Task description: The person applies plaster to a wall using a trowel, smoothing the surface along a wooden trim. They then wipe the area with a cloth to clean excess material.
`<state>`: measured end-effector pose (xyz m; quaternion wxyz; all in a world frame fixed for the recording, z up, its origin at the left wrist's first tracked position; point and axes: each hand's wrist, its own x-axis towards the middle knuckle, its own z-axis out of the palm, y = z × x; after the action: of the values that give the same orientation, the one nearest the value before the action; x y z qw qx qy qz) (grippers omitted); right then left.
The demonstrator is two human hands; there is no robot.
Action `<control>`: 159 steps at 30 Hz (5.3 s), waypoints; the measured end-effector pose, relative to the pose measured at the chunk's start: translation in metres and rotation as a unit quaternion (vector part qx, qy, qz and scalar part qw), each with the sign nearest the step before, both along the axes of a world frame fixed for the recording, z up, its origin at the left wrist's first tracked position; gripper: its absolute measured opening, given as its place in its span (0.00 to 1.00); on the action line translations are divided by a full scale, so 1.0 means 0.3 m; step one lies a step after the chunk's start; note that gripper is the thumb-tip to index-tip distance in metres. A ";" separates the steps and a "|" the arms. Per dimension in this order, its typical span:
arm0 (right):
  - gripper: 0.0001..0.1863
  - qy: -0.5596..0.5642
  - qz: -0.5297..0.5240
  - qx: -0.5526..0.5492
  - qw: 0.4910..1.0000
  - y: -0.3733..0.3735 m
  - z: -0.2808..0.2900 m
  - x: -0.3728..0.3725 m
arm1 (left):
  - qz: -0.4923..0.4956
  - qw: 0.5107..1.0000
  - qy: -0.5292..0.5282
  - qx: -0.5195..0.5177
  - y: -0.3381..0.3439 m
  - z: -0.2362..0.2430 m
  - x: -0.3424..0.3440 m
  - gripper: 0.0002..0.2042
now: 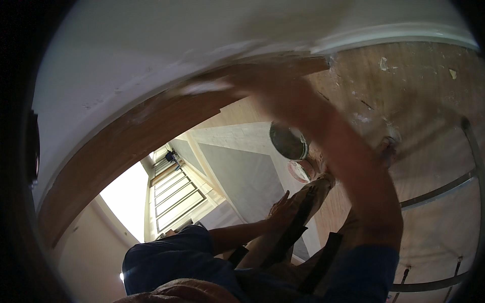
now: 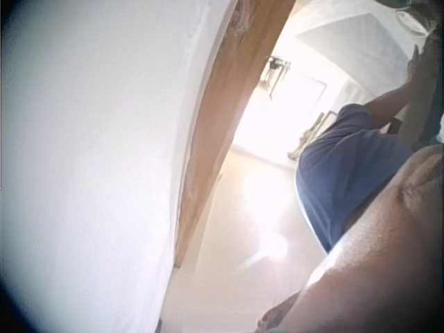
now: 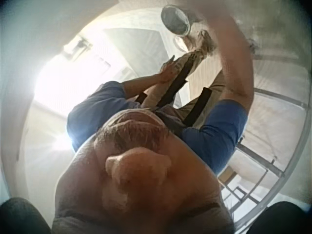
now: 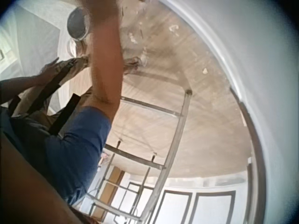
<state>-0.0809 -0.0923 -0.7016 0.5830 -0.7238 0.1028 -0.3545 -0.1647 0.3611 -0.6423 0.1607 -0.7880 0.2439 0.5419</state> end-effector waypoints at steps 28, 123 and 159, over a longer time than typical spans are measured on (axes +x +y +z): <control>0.19 -0.086 0.094 -0.037 0.991 -0.065 0.318 0.019 | -0.017 1.000 -0.010 -0.004 -0.103 0.017 -0.008 0.42; 0.10 0.506 0.005 0.020 0.862 1.517 -0.941 0.113 | 0.112 0.991 0.059 -0.053 0.278 -0.087 -0.044 0.30; 0.23 0.400 -0.211 0.061 0.890 0.371 -1.096 -0.103 | 0.144 0.983 0.074 -0.091 0.275 -0.104 -0.048 0.40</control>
<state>-0.1118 0.0191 -1.0303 0.4469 -0.7290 0.4986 -0.1424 -0.1791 0.4435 -0.6735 -0.0096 -0.7842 0.1870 0.5916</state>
